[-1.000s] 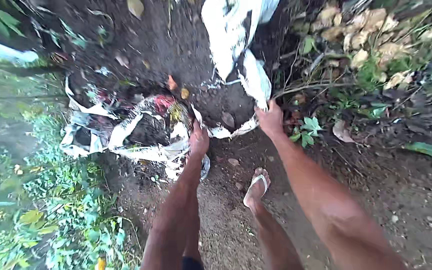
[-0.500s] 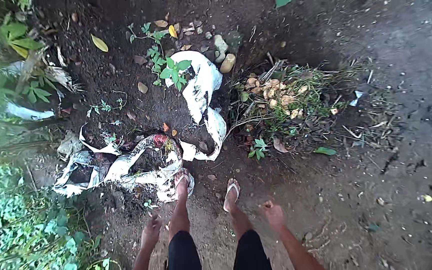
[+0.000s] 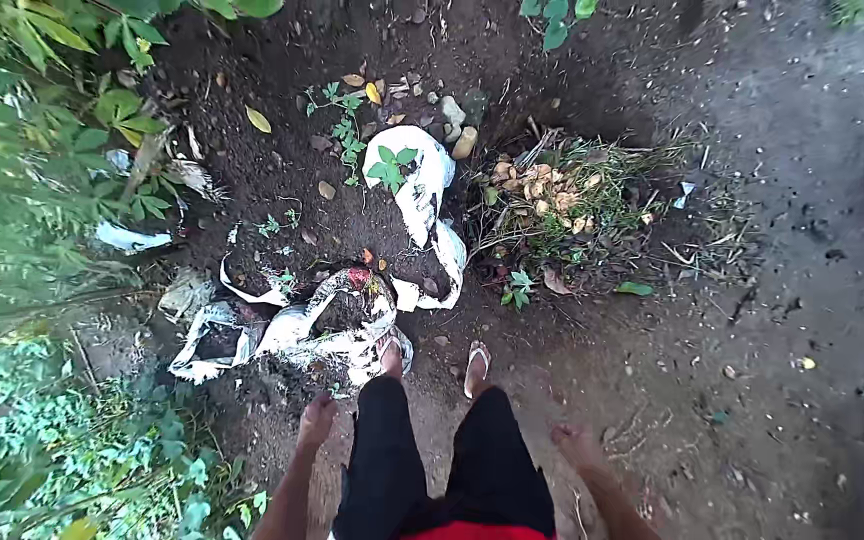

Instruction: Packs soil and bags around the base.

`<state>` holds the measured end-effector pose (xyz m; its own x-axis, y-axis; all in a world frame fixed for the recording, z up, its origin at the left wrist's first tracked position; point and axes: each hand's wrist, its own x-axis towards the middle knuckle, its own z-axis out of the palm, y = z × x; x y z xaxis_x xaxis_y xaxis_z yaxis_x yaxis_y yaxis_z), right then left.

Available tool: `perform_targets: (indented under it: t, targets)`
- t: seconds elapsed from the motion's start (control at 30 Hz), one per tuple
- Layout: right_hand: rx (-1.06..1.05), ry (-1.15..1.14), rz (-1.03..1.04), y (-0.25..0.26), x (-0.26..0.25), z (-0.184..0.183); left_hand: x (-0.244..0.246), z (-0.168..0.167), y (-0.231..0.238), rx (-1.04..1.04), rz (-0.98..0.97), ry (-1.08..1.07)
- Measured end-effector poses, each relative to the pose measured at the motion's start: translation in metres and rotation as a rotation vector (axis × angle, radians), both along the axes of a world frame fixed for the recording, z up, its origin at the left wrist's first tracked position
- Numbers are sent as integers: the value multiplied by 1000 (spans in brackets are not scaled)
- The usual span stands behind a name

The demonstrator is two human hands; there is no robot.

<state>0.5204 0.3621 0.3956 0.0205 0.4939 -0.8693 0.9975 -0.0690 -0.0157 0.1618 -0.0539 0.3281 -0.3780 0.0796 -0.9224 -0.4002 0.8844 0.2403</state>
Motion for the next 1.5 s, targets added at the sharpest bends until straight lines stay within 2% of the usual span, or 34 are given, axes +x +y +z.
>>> perform_targets:
  t: [0.07, 0.17, 0.3, 0.4, 0.47, 0.57, 0.7, 0.8, 0.9, 1.0, 1.13, 1.27, 1.33, 1.4, 1.5]
  targets:
    - [-25, -25, 34, -24, 1, 23, -45, 22, 8, 26, -17, 45]
    - [-44, -19, 7, -54, 2, 33, -103, 45, 13, 48, -21, 103]
    - [-21, 52, -60, -61, -48, 45, -146, 53, 25, 26, -65, 108]
    - [-10, 145, -47, -46, -95, 47, -163, 51, 45, -8, -237, 74]
    - [-4, 176, -64, -34, -119, 35, -171, 47, 64, -8, -329, 39]
    - [-15, 216, -98, -17, -153, 10, -189, 48, 102, 38, -360, 28]
    - [-82, 182, -16, 17, -207, -11, -231, 42, 156, 94, -457, 13]
    - [-71, 211, -83, 50, -242, -23, -273, 46, 202, 90, -565, 41]
    - [-47, 253, -212, 78, -279, -16, -313, 63, 241, 6, -598, 31]
    - [22, 356, -397, 99, -323, 5, -338, 81, 255, -32, -563, -9]
    - [-47, 478, -469, 117, -384, 32, -353, 131, 279, -37, -608, -26]
    - [-94, 522, -524, 127, -432, 25, -371, 165, 342, -53, -654, 40]
    - [-91, 546, -555, 124, -451, 10, -380, 162, 381, -4, -682, 62]
    - [-111, 555, -569, 116, -467, -8, -388, 141, 417, 42, -771, 89]
    - [-149, 532, -577, 103, -485, -29, -399, 77, 467, 54, -876, 127]
